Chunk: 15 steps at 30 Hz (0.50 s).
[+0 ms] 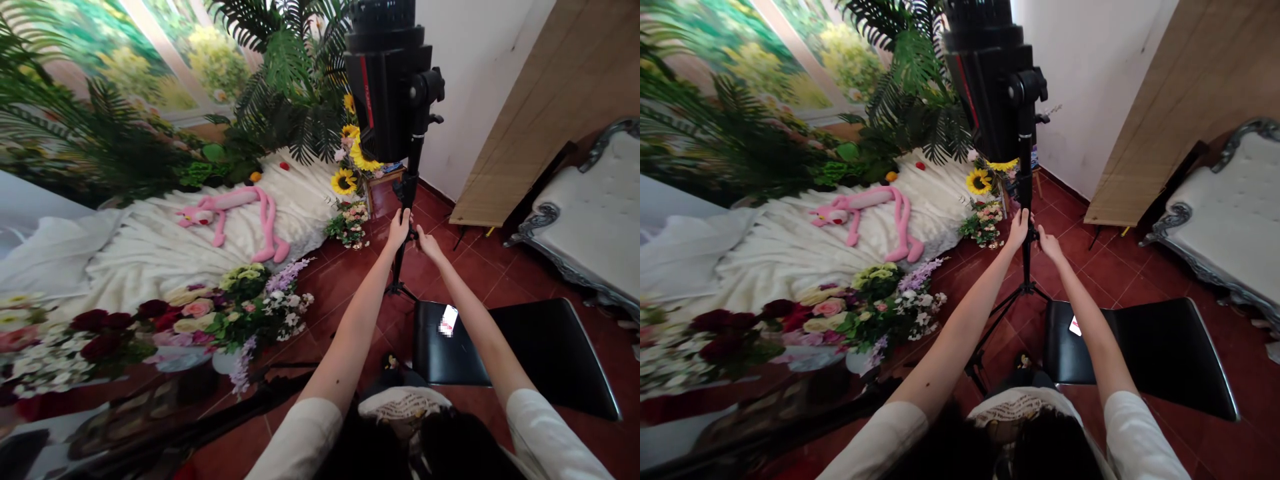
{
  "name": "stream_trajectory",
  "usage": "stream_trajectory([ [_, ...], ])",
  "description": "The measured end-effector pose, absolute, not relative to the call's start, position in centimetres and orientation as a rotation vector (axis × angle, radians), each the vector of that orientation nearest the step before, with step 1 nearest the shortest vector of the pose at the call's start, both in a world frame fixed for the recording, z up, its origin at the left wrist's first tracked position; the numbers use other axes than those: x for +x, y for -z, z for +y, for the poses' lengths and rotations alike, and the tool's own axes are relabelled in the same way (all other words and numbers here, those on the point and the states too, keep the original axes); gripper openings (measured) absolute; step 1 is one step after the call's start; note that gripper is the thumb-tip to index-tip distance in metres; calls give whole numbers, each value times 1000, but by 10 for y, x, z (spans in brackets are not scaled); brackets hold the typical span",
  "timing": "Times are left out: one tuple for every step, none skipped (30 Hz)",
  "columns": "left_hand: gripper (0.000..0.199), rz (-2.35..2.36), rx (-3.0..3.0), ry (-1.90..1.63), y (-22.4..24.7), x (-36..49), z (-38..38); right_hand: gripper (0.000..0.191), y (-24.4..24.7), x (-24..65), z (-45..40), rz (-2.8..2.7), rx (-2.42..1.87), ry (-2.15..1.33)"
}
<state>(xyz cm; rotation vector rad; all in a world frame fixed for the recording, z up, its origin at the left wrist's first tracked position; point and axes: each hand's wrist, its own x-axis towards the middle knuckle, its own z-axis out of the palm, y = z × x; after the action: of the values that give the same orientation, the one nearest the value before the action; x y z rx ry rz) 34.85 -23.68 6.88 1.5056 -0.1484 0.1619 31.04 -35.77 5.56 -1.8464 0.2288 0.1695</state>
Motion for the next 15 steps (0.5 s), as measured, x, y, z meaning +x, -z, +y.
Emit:
stream_trajectory([
  [59, -152, 1504, -166, -69, 348, -237, 71, -55, 311, -358, 224, -1879, -152],
  [59, -154, 1505, -167, -68, 348, -237, 73, -55, 310, -358, 225, -1909, -141],
  [59, -151, 1508, -167, -69, 348, -237, 74, -55, 310, -358, 227, -1938, -138],
  [59, -144, 1511, -163, -69, 347, -237, 76, -55, 310, -358, 228, -1968, -143],
  [59, -137, 1512, -158, -69, 347, -237, 77, -56, 310, -358, 224, -1995, -149],
  [59, -131, 1511, -153, -69, 347, -238, 77, -56, 309, -358, 214, -2020, -161],
  [60, -129, 1508, -150, -69, 346, -238, 78, -56, 309, -358, 200, -2043, -172],
  [60, -129, 1503, -152, -69, 346, -238, 79, -57, 309, -359, 184, -2062, -179],
  [60, -133, 1498, -158, -68, 346, -239, 80, -58, 308, -359, 169, -2078, -180],
  [60, -139, 1493, -165, -68, 346, -239, 81, -58, 308, -359, 157, -2089, -178],
  [60, -142, 1488, -178, -67, 347, -239, 82, -59, 308, -360, 149, -2092, -177],
  [60, -144, 1482, -194, -66, 347, -240, 83, -60, 308, -360, 147, -2084, -179],
  [59, -145, 1477, -207, -65, 347, -240, 83, -60, 307, -360, 146, -2065, -186],
  [59, -144, 1470, -217, -65, 348, -241, 83, -61, 307, -360, 142, -2040, -198],
  [59, -140, 1463, -222, -64, 348, -241, 84, -61, 307, -359, 141, -2014, -213],
])
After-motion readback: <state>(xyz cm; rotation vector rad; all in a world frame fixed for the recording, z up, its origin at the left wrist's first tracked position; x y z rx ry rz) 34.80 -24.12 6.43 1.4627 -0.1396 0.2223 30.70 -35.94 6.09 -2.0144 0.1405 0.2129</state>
